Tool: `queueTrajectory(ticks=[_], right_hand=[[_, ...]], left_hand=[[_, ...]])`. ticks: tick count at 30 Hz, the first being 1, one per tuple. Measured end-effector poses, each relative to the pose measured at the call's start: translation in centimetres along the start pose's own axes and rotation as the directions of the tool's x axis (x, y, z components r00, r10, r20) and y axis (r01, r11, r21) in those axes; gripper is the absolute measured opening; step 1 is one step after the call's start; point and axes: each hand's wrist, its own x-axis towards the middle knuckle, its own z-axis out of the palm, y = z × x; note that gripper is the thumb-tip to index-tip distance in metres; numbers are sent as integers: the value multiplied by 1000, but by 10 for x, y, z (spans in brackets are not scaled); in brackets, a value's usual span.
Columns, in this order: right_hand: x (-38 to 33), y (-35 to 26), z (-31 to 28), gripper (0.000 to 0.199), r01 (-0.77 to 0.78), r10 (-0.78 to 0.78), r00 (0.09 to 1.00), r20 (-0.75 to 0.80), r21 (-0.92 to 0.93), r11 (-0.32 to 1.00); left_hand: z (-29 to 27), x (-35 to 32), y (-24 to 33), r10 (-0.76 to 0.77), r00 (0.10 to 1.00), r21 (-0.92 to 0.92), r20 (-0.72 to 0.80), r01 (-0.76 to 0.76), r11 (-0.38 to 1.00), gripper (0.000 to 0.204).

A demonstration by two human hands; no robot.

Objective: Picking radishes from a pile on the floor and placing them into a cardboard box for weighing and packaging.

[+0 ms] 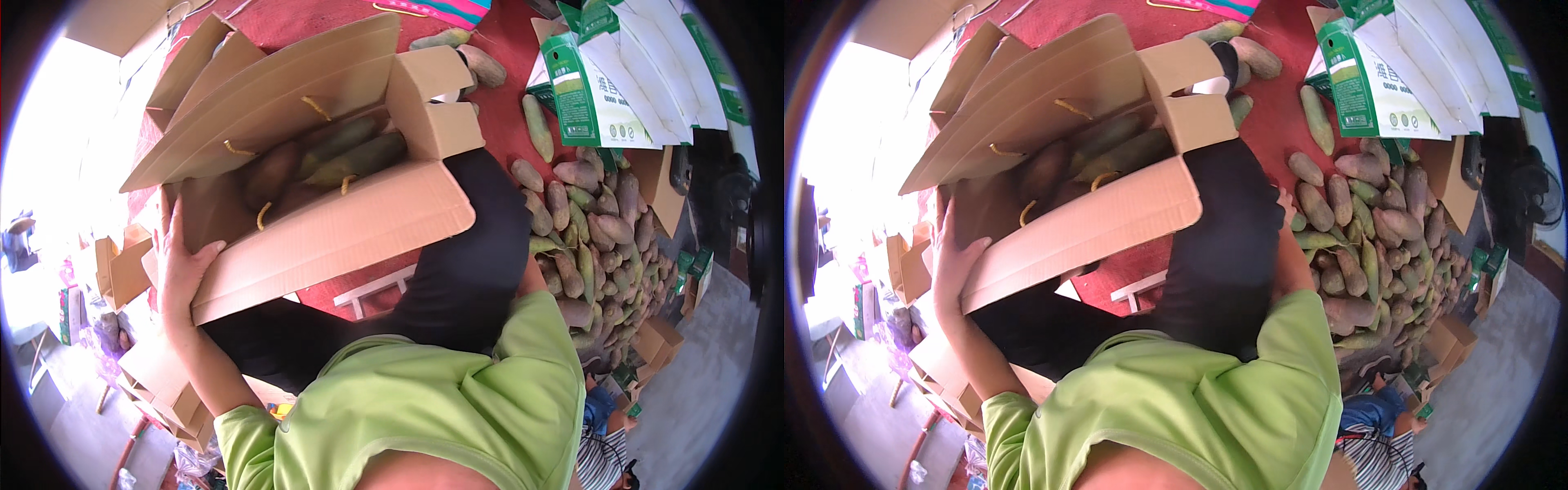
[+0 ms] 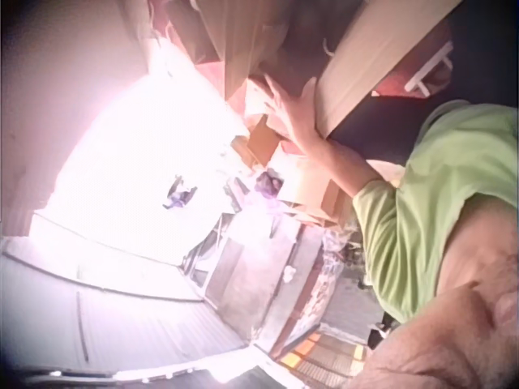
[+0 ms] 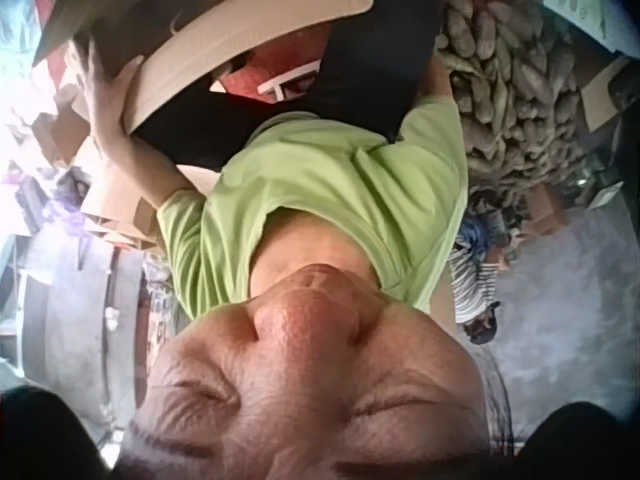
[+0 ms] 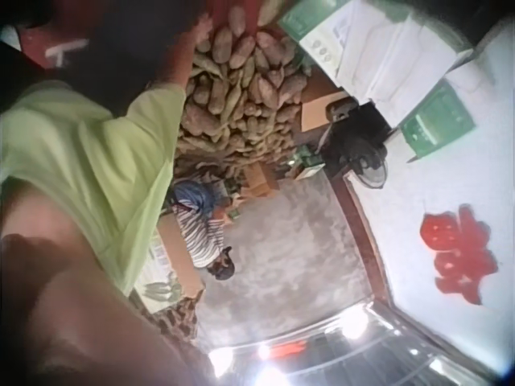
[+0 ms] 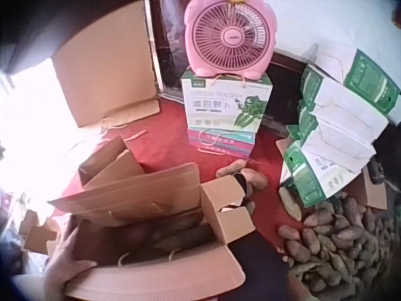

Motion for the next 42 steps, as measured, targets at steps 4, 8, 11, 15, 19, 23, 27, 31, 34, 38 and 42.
queueTrajectory(ticks=[4,8,11,15,19,23,27,31,34,38,42], right_hand=[[-2,22,-13,55,193,-147,977,-151,363,912],[-3,37,-23,53,404,-238,912,-333,634,660],[-9,27,-41,52,499,-259,866,-427,718,484],[-76,-61,-157,52,535,-261,837,-481,618,576],[-147,-139,-236,53,711,-372,701,-608,554,435],[-194,-205,-267,57,840,-597,520,-611,493,228],[-208,-277,-234,49,824,-685,487,-542,544,155],[-191,-309,-217,60,928,-960,218,-174,341,149],[-183,-342,-178,56,978,-979,192,72,69,197],[-171,-370,-127,51,976,-897,198,396,-162,144],[-176,-385,-108,53,969,-883,229,409,-179,168]], left_hand=[[5,4,-9,67,998,63,-7,-66,996,92],[3,2,-6,46,999,162,-6,-44,986,91],[1,-3,-4,19,1000,191,-13,-17,981,90],[-1,-6,-2,15,1000,203,-23,-10,979,89],[-2,-7,-2,16,999,222,-29,-9,975,89],[0,-4,-4,43,998,228,-36,-33,973,89],[2,-5,-6,25,999,216,-46,-14,976,89],[0,-6,-4,23,998,224,-50,-11,975,88],[2,-6,-6,31,998,210,-54,-19,978,88],[5,-2,-7,64,997,192,-41,-55,980,88],[4,1,-12,40,999,196,-13,-36,980,87]])
